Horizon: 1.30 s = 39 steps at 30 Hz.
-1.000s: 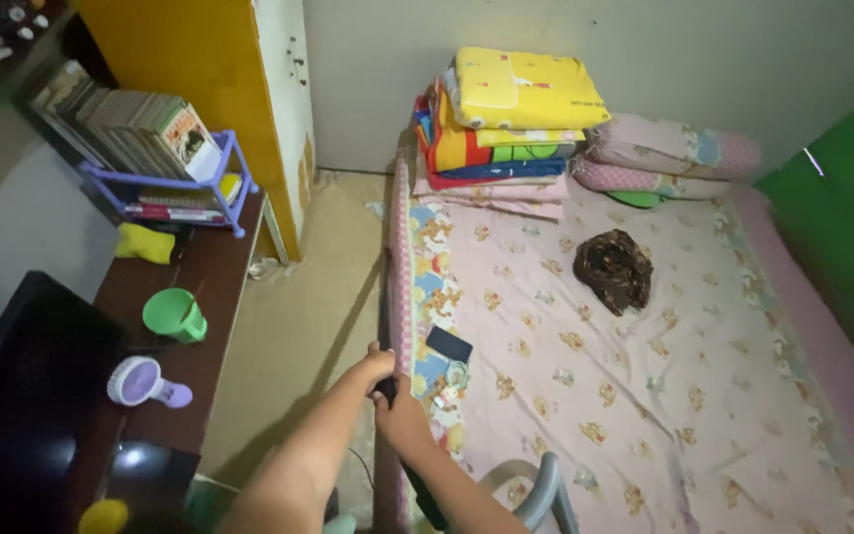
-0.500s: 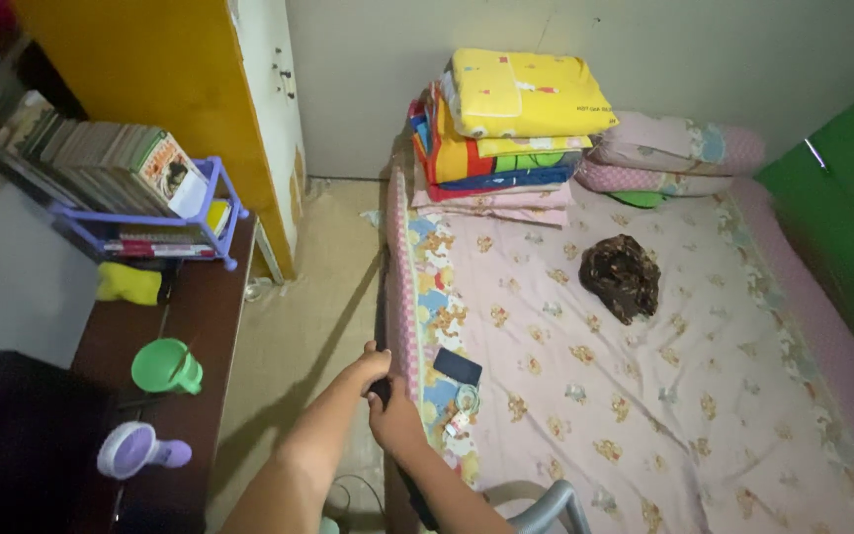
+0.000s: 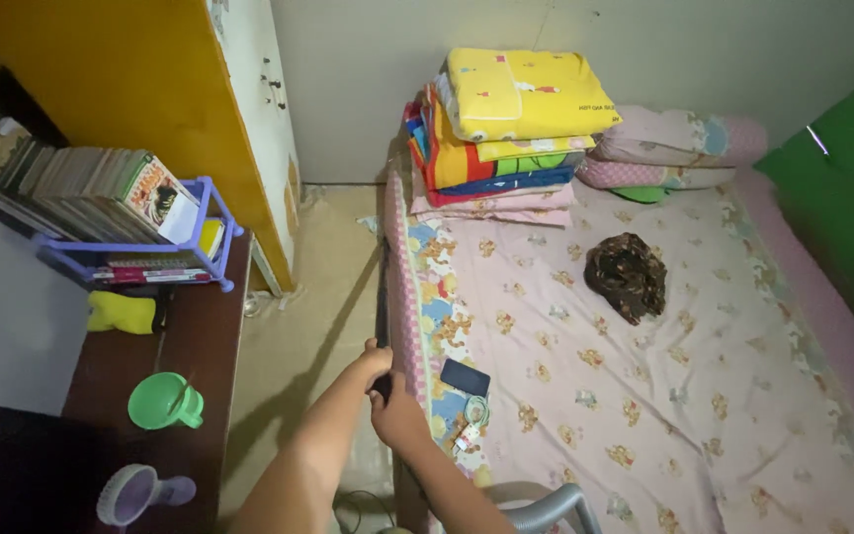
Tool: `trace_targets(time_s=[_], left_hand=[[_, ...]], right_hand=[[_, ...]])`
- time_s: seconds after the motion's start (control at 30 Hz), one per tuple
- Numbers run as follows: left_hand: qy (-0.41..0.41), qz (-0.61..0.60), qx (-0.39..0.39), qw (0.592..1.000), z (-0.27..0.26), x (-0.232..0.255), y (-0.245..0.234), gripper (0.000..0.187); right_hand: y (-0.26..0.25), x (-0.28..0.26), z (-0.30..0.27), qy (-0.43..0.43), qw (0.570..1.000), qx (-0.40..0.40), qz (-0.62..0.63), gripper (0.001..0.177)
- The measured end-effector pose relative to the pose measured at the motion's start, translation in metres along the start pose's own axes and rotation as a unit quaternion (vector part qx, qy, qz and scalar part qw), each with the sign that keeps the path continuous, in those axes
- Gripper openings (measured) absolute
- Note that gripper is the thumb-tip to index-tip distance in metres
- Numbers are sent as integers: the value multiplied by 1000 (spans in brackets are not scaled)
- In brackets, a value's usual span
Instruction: The person uses a vacuum cleaner hose to clean the floor along the edge of a bed in a bedroom. They move the hose back and forth along the baseboard and then place the hose onto the vacuum canister.
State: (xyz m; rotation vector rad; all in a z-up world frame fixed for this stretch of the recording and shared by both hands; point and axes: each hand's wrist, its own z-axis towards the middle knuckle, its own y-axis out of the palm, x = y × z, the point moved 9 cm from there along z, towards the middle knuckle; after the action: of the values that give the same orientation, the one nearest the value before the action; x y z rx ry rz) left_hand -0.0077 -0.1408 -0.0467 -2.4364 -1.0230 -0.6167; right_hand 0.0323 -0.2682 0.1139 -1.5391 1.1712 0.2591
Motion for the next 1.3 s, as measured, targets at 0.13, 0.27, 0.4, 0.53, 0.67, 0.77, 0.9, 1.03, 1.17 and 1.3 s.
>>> trace_targets(time_s=[0.13,0.27,0.4,0.53,0.67,0.77,0.9,1.03,1.17,1.3], left_hand=[[-10,13,-10,1000,-2,6,-8,64],[-19,43,-17,999,-24,10,-11,59],[-16,33,-24,999,-34,5,-6,61],[-20,12,-14,1000,-33,-14,8,56],[-33,18,-19,999,-80,-20,15,67],[-25,16,-14,999,-75,-30,24,69],[-25,-7,-14,1000,-88,-44,34,59],[-15,24,18,999,-94,-66,54,41],[-27,23,-9,999,-160,-68,81,59],[-18,16,10,1000,-155,-96,101,37]], right_hand=[[6,-3,10,-11,1000,-3,11,50],[11,0,9,-8,1000,-3,-27,49],[3,-5,-7,-22,1000,-9,-19,46],[-1,2,-26,-3,999,-15,-34,40],[1,13,-46,2,999,-35,-32,38],[1,19,-57,-14,999,-39,-29,36],[-3,24,-78,-51,998,-21,-2,42],[-8,50,-104,-45,998,-21,-29,39],[-16,68,-135,-70,996,-47,18,41],[-33,72,-174,-63,995,-50,53,47]])
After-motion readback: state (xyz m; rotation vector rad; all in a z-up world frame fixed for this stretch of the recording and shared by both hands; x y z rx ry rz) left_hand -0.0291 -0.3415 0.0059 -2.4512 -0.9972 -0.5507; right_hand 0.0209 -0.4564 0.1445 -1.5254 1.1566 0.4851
